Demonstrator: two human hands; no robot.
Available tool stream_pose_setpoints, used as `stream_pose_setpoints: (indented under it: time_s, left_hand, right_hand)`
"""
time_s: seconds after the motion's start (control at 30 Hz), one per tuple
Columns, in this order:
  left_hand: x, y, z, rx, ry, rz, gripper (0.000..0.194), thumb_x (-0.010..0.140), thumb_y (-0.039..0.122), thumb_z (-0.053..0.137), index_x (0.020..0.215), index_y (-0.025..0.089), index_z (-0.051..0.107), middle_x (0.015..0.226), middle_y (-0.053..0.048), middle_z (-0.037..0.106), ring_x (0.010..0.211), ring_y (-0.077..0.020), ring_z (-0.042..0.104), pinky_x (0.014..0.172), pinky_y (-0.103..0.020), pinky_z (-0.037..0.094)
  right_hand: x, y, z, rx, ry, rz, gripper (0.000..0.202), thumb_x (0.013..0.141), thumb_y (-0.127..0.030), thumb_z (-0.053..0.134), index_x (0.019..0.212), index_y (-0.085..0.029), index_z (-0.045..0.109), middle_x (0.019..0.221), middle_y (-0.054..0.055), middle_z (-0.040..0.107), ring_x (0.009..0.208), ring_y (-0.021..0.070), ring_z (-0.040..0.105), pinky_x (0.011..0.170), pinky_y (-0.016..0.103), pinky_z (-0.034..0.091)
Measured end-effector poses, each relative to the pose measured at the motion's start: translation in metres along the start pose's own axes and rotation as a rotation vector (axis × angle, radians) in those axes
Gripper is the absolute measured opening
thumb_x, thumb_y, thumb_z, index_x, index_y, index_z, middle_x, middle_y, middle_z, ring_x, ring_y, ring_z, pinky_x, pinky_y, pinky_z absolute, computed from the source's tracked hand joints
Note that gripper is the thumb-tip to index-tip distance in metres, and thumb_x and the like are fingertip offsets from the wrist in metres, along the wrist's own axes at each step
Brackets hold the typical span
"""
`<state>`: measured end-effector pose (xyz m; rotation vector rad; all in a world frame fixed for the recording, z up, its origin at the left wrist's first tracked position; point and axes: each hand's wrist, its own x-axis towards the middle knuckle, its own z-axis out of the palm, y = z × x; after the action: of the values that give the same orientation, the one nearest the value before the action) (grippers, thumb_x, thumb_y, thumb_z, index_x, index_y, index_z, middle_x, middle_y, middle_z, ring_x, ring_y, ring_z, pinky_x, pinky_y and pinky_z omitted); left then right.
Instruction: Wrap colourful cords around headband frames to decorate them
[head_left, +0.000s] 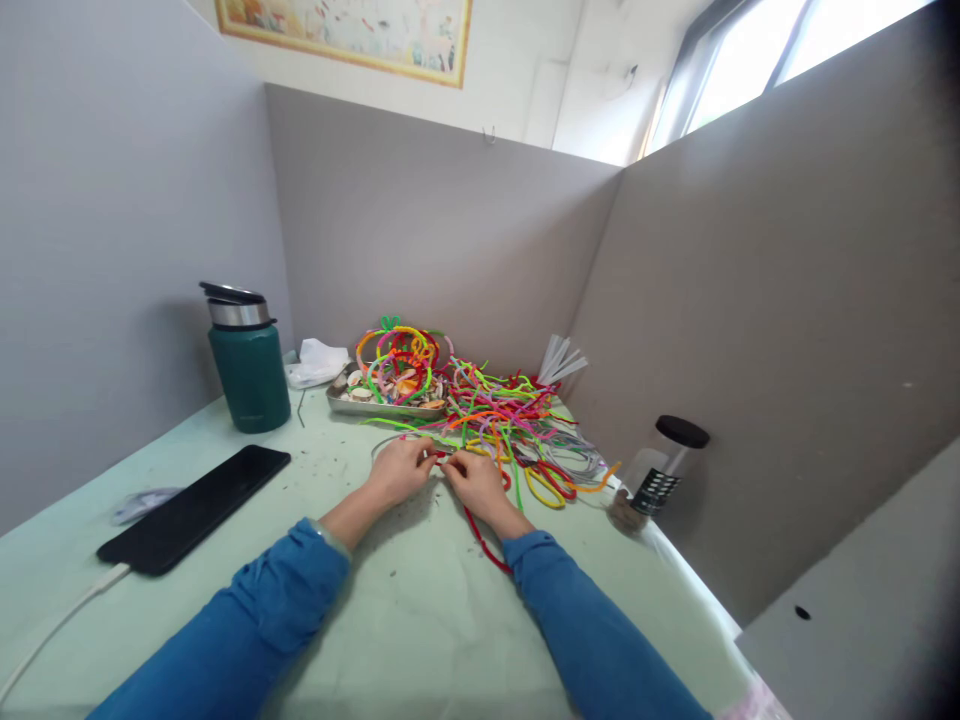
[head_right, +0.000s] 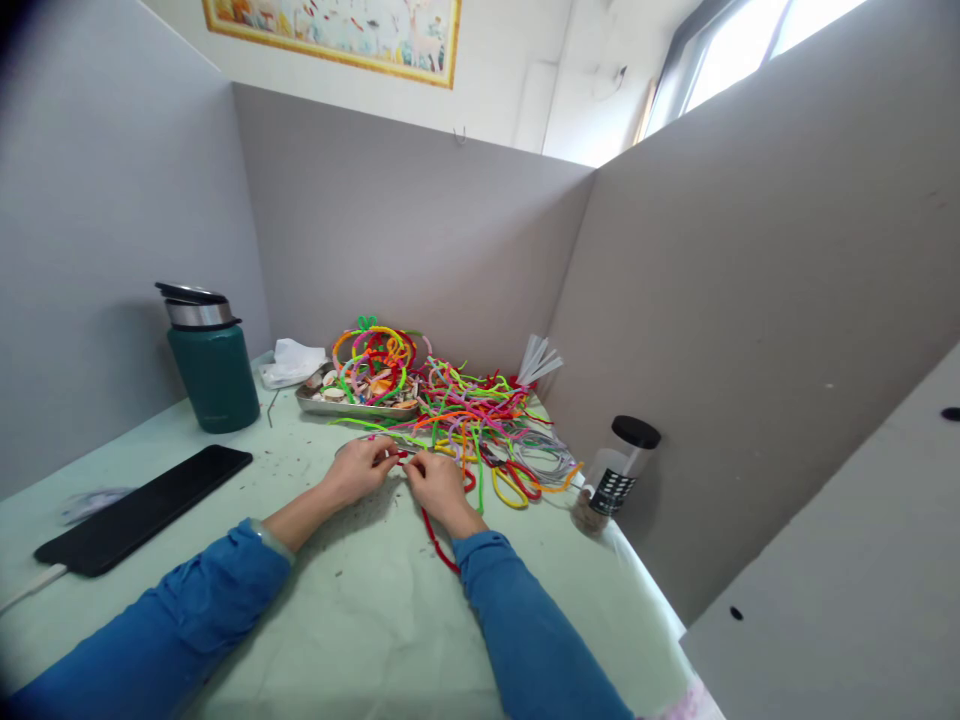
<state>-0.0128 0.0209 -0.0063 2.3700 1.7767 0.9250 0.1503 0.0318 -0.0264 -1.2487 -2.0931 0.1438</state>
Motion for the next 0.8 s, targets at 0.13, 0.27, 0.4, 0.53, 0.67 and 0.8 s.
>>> stream_pose_setpoints:
  time_s: [0.13,0.27,0.4,0.53,0.67,0.8]
  left_hand:
    - [0.0003,-0.0026,0.003,-0.011,-0.018,0.029,0.018,0.078,0.034,0.049,0.08,0.023,0.063,0.07,-0.002,0.064,0.067,-0.0162,0.057,0.059,-0.024,0.033]
    - [-0.0003,-0.0027,0.0026,-0.014,0.002,0.026,0.019,0.079,0.034,0.048,0.08,0.022,0.063,0.072,-0.002,0.065,0.068,-0.0158,0.057,0.059,-0.024,0.033]
    - [0.0,-0.0035,0.0029,-0.018,0.044,0.036,0.02,0.081,0.033,0.044,0.081,0.023,0.061,0.074,-0.002,0.066,0.069,-0.0159,0.057,0.059,-0.024,0.032]
    - [0.0009,-0.0045,0.0041,-0.011,0.026,0.036,0.02,0.082,0.033,0.043,0.08,0.022,0.06,0.074,-0.003,0.065,0.07,-0.0165,0.057,0.059,-0.025,0.031]
    - [0.0015,-0.0033,0.0016,-0.023,0.067,-0.005,0.024,0.086,0.034,0.038,0.085,0.021,0.057,0.074,-0.003,0.064,0.069,-0.0163,0.057,0.059,-0.025,0.032]
    - [0.0016,-0.0019,-0.0025,-0.063,0.119,-0.028,0.024,0.087,0.033,0.034,0.088,0.021,0.055,0.077,-0.002,0.063,0.07,-0.0152,0.057,0.06,-0.024,0.032]
  right_hand:
    - [0.0007,0.0005,0.0003,0.002,0.018,0.011,0.019,0.081,-0.028,0.05,0.073,-0.019,0.064,0.069,0.002,0.065,0.063,0.0125,0.055,0.058,0.021,0.034]
    - [0.0005,0.0007,0.0007,0.003,0.031,0.02,0.019,0.081,-0.029,0.05,0.074,-0.018,0.064,0.069,0.003,0.065,0.063,0.0127,0.055,0.058,0.021,0.034]
    - [-0.0005,-0.0007,-0.0003,0.02,0.03,0.01,0.021,0.082,-0.032,0.05,0.076,-0.018,0.064,0.068,0.002,0.065,0.062,0.0121,0.055,0.058,0.021,0.033]
    - [0.0,-0.0026,-0.0028,0.031,0.019,0.001,0.026,0.084,-0.035,0.047,0.074,-0.018,0.064,0.066,0.001,0.063,0.06,0.0115,0.053,0.056,0.021,0.032]
    - [0.0016,-0.0013,-0.0054,0.035,0.035,0.01,0.029,0.086,-0.033,0.043,0.071,-0.018,0.063,0.065,0.002,0.062,0.063,0.012,0.053,0.057,0.021,0.033]
    - [0.0001,0.0012,-0.0079,0.127,-0.028,-0.028,0.026,0.084,-0.036,0.047,0.076,-0.019,0.063,0.067,0.001,0.062,0.062,0.0116,0.052,0.056,0.02,0.034]
